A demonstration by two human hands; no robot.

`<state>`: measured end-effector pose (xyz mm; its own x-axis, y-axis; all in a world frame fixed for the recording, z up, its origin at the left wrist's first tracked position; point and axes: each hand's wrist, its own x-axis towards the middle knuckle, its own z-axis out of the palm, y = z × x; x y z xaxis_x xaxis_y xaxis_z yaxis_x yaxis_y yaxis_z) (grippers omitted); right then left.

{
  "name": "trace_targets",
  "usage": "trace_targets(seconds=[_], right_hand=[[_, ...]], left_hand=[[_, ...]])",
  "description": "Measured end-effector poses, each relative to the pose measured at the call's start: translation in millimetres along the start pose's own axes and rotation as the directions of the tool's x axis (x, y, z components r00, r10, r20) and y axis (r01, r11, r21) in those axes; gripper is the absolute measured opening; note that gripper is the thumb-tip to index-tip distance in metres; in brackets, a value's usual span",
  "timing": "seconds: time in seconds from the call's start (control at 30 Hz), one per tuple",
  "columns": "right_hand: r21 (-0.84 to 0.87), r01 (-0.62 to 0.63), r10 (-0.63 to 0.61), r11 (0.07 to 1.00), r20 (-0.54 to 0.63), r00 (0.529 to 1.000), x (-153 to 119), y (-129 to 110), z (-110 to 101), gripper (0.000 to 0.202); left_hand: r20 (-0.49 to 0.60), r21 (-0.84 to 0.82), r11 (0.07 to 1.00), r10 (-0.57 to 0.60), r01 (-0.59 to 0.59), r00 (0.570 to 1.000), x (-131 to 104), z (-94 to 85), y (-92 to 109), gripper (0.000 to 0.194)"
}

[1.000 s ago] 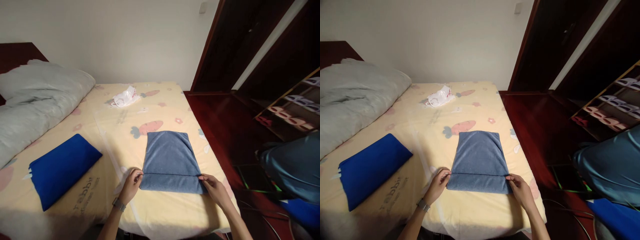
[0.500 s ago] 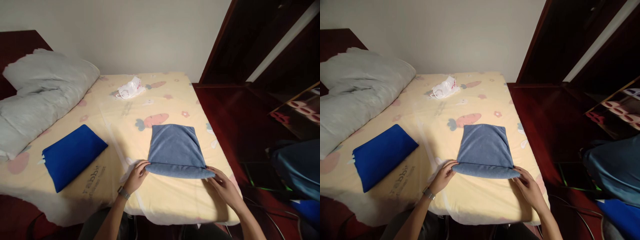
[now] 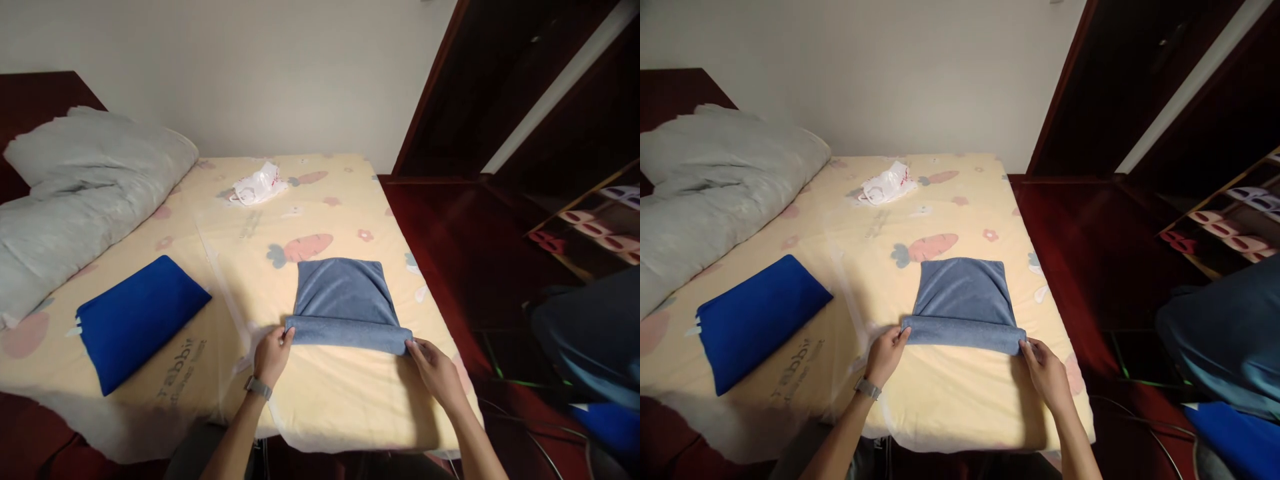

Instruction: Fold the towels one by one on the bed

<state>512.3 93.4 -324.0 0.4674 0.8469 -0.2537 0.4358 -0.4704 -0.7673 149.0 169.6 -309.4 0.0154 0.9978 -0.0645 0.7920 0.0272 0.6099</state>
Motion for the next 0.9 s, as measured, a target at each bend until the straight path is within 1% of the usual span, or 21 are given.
trace_targets(seconds=[0.07, 0.17, 0.23, 0.33, 0.4, 0.43, 0.5, 0.57, 0.6, 0.67, 0.73, 0.77, 0.8, 0.87, 0.9], right_hand=[[-0.033, -0.004, 0.005, 0.999, 0.019, 1.000, -3, 1, -3, 0.056], [-0.049, -0.023, 0.022, 0.999, -0.007, 1.000, -5, 1, -1, 0.057], [-0.043, -0.052, 0.050, 0.998, -0.029, 0.998, -3, -1, 2, 0.057], [0.031, -0.077, 0.078, 0.997, -0.049, 0.996, 2, -4, 10, 0.058], [0.115, -0.069, 0.077, 0.991, -0.068, 0.995, 6, -7, 15, 0.058], [0.160, -0.067, 0.079, 0.985, -0.071, 0.994, 7, -8, 17, 0.057], [0.250, -0.060, 0.082, 0.966, -0.077, 0.994, 8, -12, 19, 0.055], [0.328, -0.041, 0.078, 0.944, -0.102, 0.992, 7, -17, 19, 0.053], [0.352, -0.015, 0.063, 0.936, -0.125, 0.990, 5, -19, 17, 0.052], [0.346, 0.035, 0.029, 0.938, -0.177, 0.984, 0, -22, 12, 0.047], [0.308, 0.035, 0.025, 0.951, -0.190, 0.981, -4, -18, 6, 0.042], [0.289, 0.016, 0.037, 0.957, -0.178, 0.983, -5, -14, 4, 0.042], [0.272, -0.007, 0.048, 0.962, -0.145, 0.988, -5, -8, 2, 0.042], [0.240, -0.023, 0.036, 0.971, -0.050, 0.998, -4, 6, -2, 0.043], [0.220, -0.017, 0.019, 0.975, -0.008, 1.000, -4, 12, -3, 0.043]], left_hand=[[0.034, 0.021, 0.999, -0.036, 0.035, 0.999, -4, -6.5, -3, 0.045], [0.049, 0.005, 1.000, -0.001, 0.001, 0.999, -6, -9.9, -5, 0.044], [0.026, -0.022, 1.000, 0.017, -0.016, 1.000, -4, -8.8, -4, 0.042], [-0.018, -0.059, 0.998, 0.018, -0.019, 1.000, 1, -5.1, 1, 0.039], [-0.008, -0.116, 0.993, -0.010, 0.009, 1.000, 5, -1.4, 4, 0.038], [0.014, -0.175, 0.984, -0.037, 0.039, 0.999, 8, 1.0, 4, 0.038], [0.069, -0.343, 0.933, -0.092, 0.110, 0.993, 12, 7.2, 3, 0.039], [0.088, -0.511, 0.845, -0.131, 0.158, 0.987, 17, 14.0, 1, 0.040], [0.070, -0.581, 0.798, -0.149, 0.162, 0.986, 19, 16.9, -1, 0.041], [0.022, -0.686, 0.713, -0.176, 0.143, 0.984, 20, 20.3, -4, 0.042], [0.023, -0.733, 0.669, -0.162, 0.127, 0.986, 17, 20.0, -7, 0.040], [0.056, -0.724, 0.677, -0.128, 0.129, 0.990, 14, 18.6, -9, 0.037], [0.101, -0.694, 0.708, -0.082, 0.130, 0.991, 10, 16.8, -10, 0.033], [0.170, -0.589, 0.802, 0.003, 0.099, 0.986, 1, 12.7, -14, 0.024], [0.180, -0.533, 0.843, 0.034, 0.068, 0.983, -3, 10.8, -16, 0.021]])
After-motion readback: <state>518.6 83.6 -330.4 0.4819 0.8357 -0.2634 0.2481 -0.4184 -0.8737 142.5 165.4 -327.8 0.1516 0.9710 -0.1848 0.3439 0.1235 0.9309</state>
